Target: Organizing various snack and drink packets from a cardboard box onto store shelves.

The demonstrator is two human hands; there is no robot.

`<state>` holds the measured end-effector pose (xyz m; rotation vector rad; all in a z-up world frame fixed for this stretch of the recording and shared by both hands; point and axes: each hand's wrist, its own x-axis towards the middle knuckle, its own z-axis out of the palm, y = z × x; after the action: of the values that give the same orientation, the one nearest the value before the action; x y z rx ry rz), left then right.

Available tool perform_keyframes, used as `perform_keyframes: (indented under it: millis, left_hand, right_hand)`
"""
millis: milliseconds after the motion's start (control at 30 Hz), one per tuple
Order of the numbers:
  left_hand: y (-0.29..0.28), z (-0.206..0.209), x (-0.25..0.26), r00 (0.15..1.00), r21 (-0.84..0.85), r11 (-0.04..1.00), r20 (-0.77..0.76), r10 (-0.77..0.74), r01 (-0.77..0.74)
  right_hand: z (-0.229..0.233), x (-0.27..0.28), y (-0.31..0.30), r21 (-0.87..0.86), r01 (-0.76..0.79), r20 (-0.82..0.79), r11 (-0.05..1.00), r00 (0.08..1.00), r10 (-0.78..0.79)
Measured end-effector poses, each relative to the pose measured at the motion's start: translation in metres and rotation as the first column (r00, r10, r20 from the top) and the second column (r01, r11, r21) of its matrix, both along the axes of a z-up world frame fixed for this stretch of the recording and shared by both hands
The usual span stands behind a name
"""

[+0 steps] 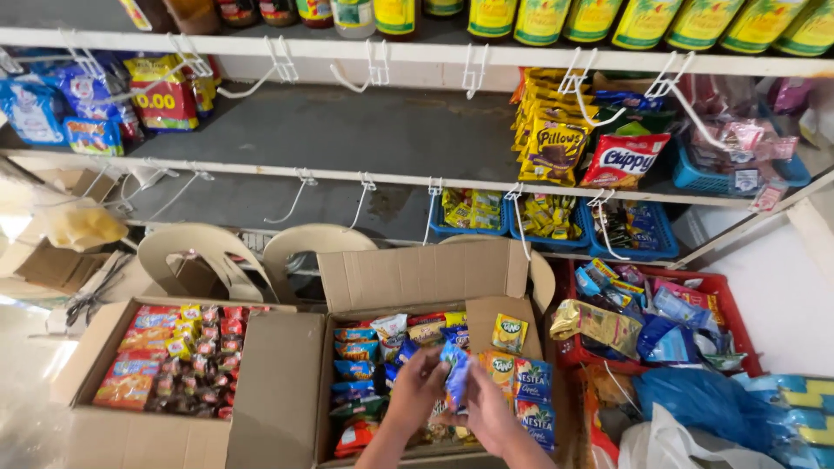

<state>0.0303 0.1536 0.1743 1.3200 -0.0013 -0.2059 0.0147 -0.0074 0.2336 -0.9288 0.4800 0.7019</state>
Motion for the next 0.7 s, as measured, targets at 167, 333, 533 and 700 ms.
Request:
perform_keyframes:
  millis: [167,333,533,700]
  left_hand:
    - [0.014,0.053,0.006,0.994,0.143,0.990,-0.109,0.023,-0.007]
    - [0.015,0.045,0.005,0.991,0.263,0.965,-0.132,0.027,0.009]
    - [0.016,0.063,0.006,0.966,0.403,0.884,0.000,0.259,-0.237]
    - [0.016,0.050,0.008,0.968,0.563,0.803,-0.016,0.250,-0.198]
  right_hand:
    - [0.028,-0.006,0.002,0.037,0.061,0.001,0.997,0.998,-0.061]
    - [-0.027,-0.005,0.000,-0.230,0.206,0.140,0.951,0.974,-0.178]
    - [-0.022,-0.010,-0.001,-0.329,0.120,0.275,0.937,0.961,-0.027]
    - [-0.016,-0.008,0.001,-0.308,0.136,0.194,0.942,0.978,-0.078]
